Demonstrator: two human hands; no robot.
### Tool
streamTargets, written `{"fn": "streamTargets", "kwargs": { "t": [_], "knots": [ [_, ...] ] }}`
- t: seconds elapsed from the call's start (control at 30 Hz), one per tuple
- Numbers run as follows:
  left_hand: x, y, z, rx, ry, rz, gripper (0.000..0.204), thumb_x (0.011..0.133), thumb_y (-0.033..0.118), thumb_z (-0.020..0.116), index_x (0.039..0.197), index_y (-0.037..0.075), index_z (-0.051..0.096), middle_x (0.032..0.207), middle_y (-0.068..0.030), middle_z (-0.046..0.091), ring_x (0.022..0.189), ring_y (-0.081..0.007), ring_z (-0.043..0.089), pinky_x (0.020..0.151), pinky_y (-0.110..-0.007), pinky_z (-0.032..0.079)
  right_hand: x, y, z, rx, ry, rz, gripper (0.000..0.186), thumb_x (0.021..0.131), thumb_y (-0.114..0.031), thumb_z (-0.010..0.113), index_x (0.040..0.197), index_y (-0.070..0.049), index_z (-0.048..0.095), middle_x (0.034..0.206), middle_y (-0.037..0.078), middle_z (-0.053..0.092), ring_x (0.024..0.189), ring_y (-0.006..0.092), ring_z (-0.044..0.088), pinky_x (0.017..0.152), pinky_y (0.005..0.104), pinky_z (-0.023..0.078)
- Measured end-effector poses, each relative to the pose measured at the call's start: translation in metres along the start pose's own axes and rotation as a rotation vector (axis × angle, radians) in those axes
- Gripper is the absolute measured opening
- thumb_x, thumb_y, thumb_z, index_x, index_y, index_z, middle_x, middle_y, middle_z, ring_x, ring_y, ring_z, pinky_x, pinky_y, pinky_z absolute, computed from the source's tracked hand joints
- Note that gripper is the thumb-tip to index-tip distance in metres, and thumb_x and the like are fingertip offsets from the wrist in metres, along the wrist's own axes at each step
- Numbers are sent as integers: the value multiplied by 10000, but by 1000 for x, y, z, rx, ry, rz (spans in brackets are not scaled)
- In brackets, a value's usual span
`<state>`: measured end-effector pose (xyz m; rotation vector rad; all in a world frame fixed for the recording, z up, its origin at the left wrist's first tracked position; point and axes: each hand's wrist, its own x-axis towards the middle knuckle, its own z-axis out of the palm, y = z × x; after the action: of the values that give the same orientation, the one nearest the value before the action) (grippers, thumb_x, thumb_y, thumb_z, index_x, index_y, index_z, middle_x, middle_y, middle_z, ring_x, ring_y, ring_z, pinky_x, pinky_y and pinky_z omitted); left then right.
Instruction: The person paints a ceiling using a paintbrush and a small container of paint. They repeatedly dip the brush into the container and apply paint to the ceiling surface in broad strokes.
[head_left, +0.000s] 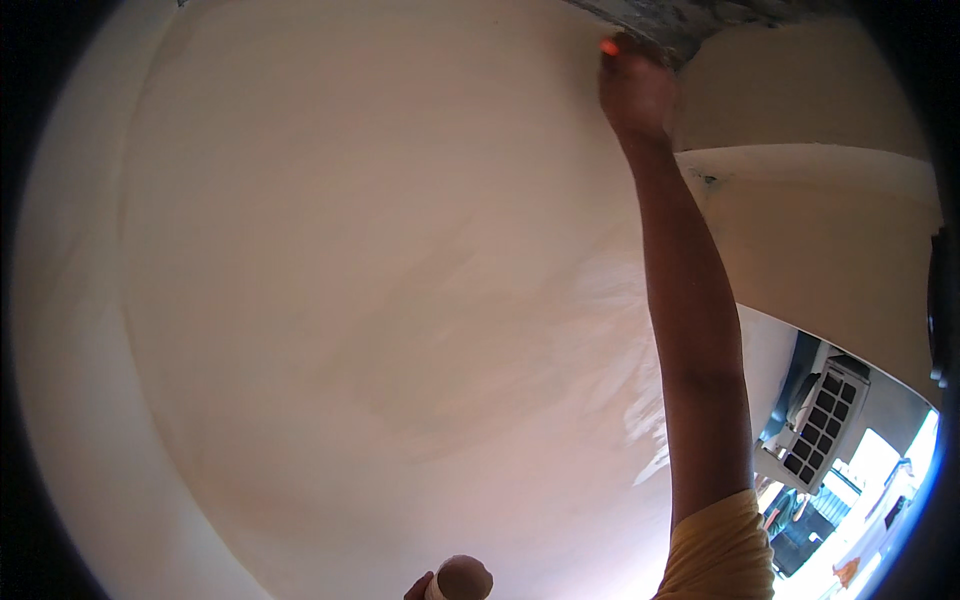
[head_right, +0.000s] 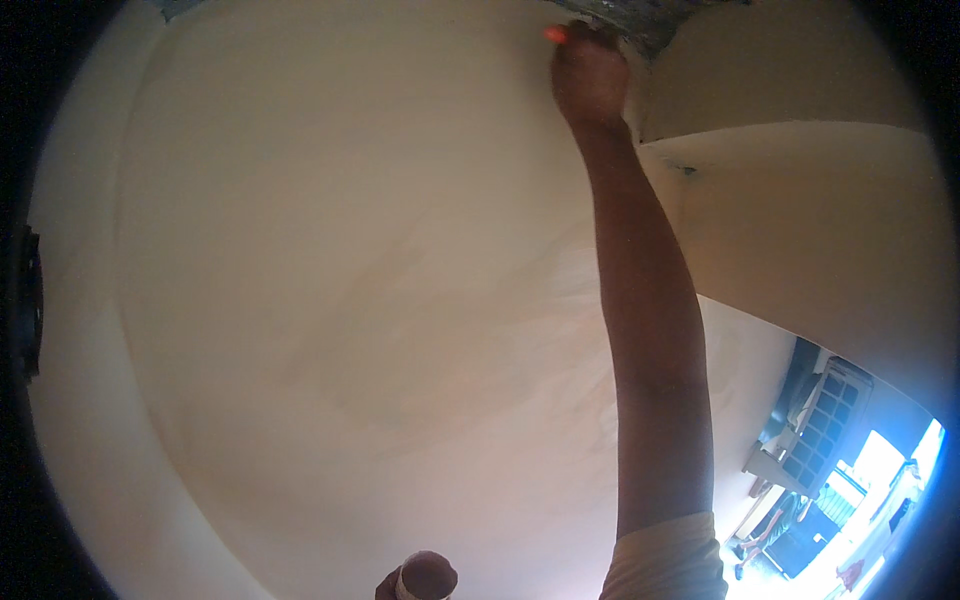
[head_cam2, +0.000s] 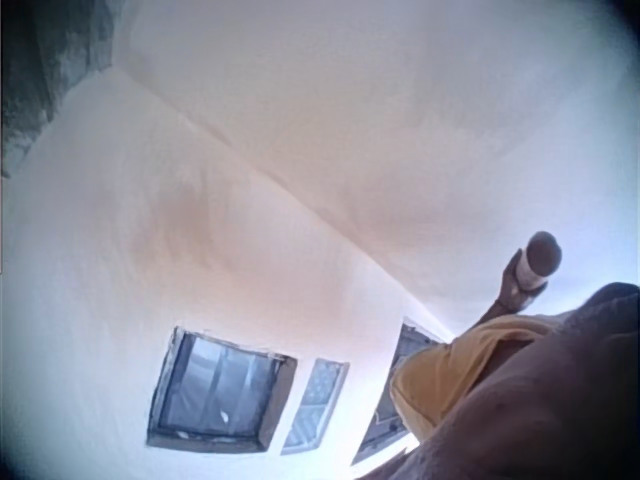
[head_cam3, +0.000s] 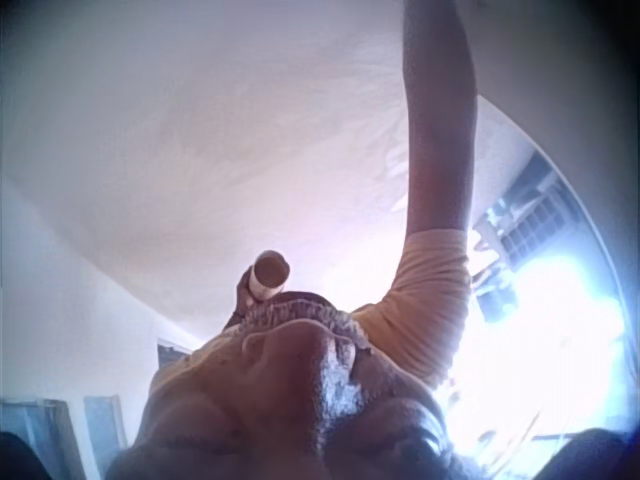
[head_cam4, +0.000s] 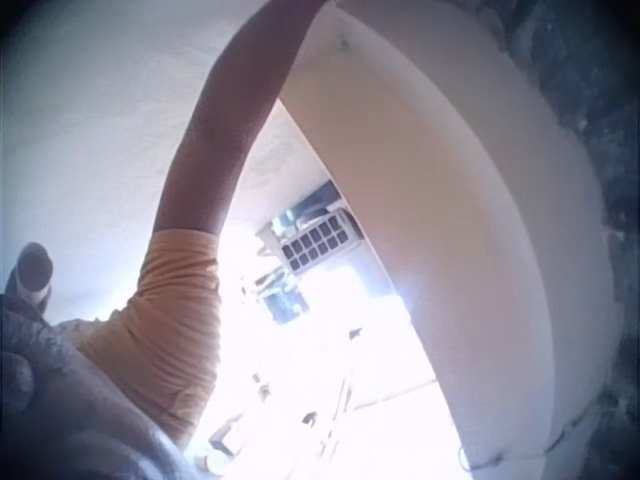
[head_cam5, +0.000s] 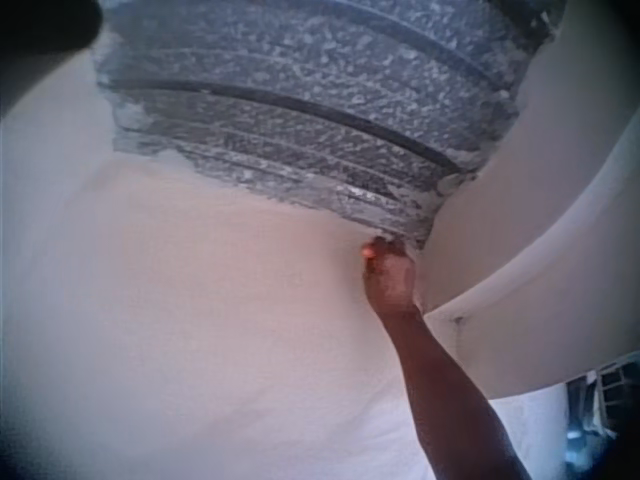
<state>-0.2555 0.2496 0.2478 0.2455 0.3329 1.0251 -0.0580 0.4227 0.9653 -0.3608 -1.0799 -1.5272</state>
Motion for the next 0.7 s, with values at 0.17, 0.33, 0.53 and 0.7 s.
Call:
{"fn": "streamTargets", "kwargs": {
  "t": [0.17,0.33,0.53,0.7],
  "knots": [
    [13,-3,-5,-37,-131,17,515,927,582,577,1278,206,592,1170,-22,668,1085,-210,639,819,-436,582,36,-102,34,130,-37,-140,106,897,-116,655,992,-71,668,894,212,682,801,343,691,704,399,591],
    [22,-10,-21,-69,-158,69,510,926,583,577,1278,215,594,1186,-21,662,1090,-209,631,846,-444,564,63,-169,30,500,271,-201,52,871,-52,669,923,-55,664,784,176,661,702,316,673,570,405,548],
    [6,-6,-11,-74,-214,141,497,903,472,616,1286,156,587,1189,-67,672,1092,-238,646,876,-440,571,71,-90,33,1399,181,853,98,934,-84,633,838,-69,641,686,54,641,563,176,641,469,292,475],
    [1,-2,-3,-164,-230,225,588,787,188,722,1321,9,552,1212,-175,676,1104,-296,671,927,-432,592,40,8,44,1020,102,965,175,931,-125,657,1006,34,649,934,207,711,790,274,726,671,300,618]
  ]
}}
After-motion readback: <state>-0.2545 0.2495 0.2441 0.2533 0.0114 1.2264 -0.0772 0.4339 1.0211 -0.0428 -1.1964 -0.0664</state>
